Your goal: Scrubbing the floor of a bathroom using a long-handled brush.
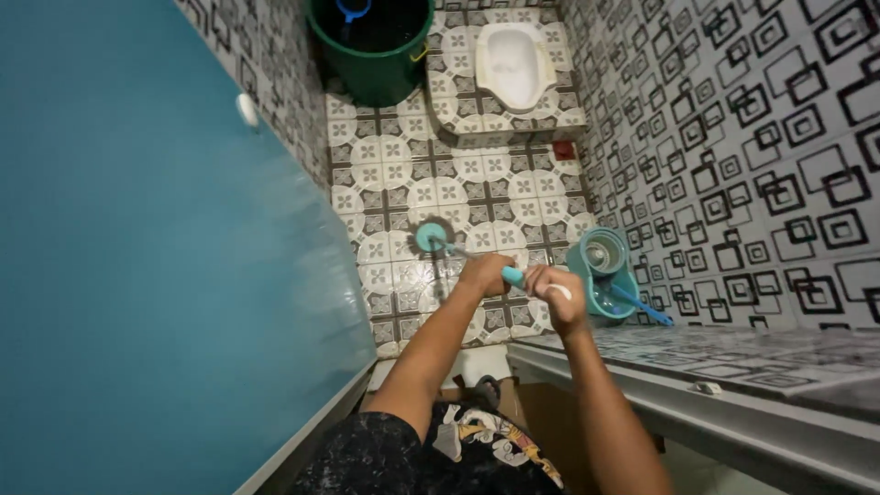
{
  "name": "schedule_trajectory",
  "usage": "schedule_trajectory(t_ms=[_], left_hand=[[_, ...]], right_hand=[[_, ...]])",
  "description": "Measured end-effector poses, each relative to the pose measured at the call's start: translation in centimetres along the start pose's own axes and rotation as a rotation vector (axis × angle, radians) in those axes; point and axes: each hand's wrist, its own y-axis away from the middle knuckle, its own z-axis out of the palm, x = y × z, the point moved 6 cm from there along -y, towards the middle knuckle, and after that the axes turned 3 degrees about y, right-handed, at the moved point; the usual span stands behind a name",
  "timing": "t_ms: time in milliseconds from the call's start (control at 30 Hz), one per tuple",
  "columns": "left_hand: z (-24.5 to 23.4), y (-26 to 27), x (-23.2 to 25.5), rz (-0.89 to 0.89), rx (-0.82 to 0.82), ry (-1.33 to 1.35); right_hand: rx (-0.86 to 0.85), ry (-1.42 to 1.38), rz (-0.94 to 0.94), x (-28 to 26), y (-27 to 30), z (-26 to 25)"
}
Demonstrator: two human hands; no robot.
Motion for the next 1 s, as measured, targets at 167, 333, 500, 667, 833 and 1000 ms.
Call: schedule_trajectory(t_ms=[167,333,500,667,833,1000], left_hand=[[-1.1,1.1,-6.0,-0.050,0.075,-0.039],[-4.4,5.4,-9.0,-0.187,0.109,0.032],[-3.0,4.6,-10.1,-0.151,0.162,0.021],[-2.5,2.1,-5.9,-0.050,0.057,0.037],[-1.1,-0.2,-3.2,0.025,0.027,0.026],[-4.0,-0.6,-1.1,-0.049,0.036,0.134]], right_hand=[[0.003,-0.044,0.035,2.8,-2.2,2.8],[-0.081,-0.033,0.024,5.5,-2.8,7.0],[-0.081,0.094,0.162,5.0,-2.1,7.6],[0.024,0.140,0.112,2.8,-1.7,4.4],[0.072,0.195,0.053,-0.4,-1.5,3.3],[0.062,0.402,0.128,-0.2,-3.1,3.1]])
